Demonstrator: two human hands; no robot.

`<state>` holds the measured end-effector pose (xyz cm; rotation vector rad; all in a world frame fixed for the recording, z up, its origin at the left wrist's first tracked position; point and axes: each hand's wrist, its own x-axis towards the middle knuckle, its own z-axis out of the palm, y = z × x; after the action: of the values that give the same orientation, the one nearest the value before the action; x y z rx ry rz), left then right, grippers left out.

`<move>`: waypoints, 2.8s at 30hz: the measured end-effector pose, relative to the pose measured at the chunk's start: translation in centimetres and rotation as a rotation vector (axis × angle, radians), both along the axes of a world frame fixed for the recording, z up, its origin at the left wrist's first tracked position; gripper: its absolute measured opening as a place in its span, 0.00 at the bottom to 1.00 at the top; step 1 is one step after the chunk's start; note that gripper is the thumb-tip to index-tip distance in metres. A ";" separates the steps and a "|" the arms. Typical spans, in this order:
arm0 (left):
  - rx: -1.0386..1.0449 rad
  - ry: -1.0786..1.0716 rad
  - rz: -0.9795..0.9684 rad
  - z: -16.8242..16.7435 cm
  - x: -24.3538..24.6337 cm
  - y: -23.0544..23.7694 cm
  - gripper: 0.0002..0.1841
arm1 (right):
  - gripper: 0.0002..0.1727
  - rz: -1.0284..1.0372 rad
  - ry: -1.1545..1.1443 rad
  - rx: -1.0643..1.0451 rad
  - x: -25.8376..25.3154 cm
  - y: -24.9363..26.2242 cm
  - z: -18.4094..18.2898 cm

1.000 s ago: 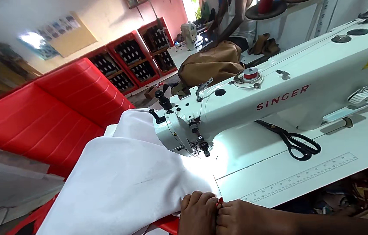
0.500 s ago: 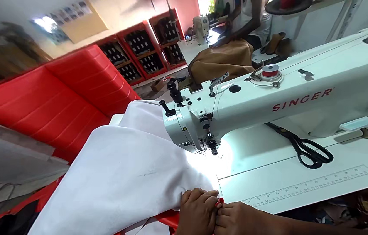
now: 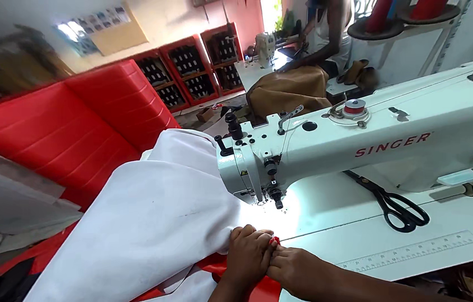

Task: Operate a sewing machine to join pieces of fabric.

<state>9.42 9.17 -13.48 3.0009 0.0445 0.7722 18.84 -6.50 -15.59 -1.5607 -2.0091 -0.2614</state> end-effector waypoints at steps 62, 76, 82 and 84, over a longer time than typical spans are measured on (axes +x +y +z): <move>0.040 0.146 0.138 8.4 -7.5 -4.7 0.30 | 0.13 -0.057 0.101 -0.501 -5.1 0.6 4.4; 0.315 -0.120 0.178 4.5 -4.5 -5.0 0.21 | 0.10 0.079 -0.111 0.183 -4.6 -3.4 -0.6; 0.333 0.129 0.016 2.7 -5.1 -4.6 0.09 | 0.08 0.054 -0.088 0.155 -4.8 -3.4 -0.5; 0.325 0.126 0.028 2.2 -5.1 -4.6 0.09 | 0.08 0.062 -0.083 0.144 -4.8 -3.4 -0.5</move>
<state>4.30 4.52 -11.29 3.3605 -0.0387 0.6475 14.03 -9.86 -16.09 -1.4175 -2.0490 -0.4427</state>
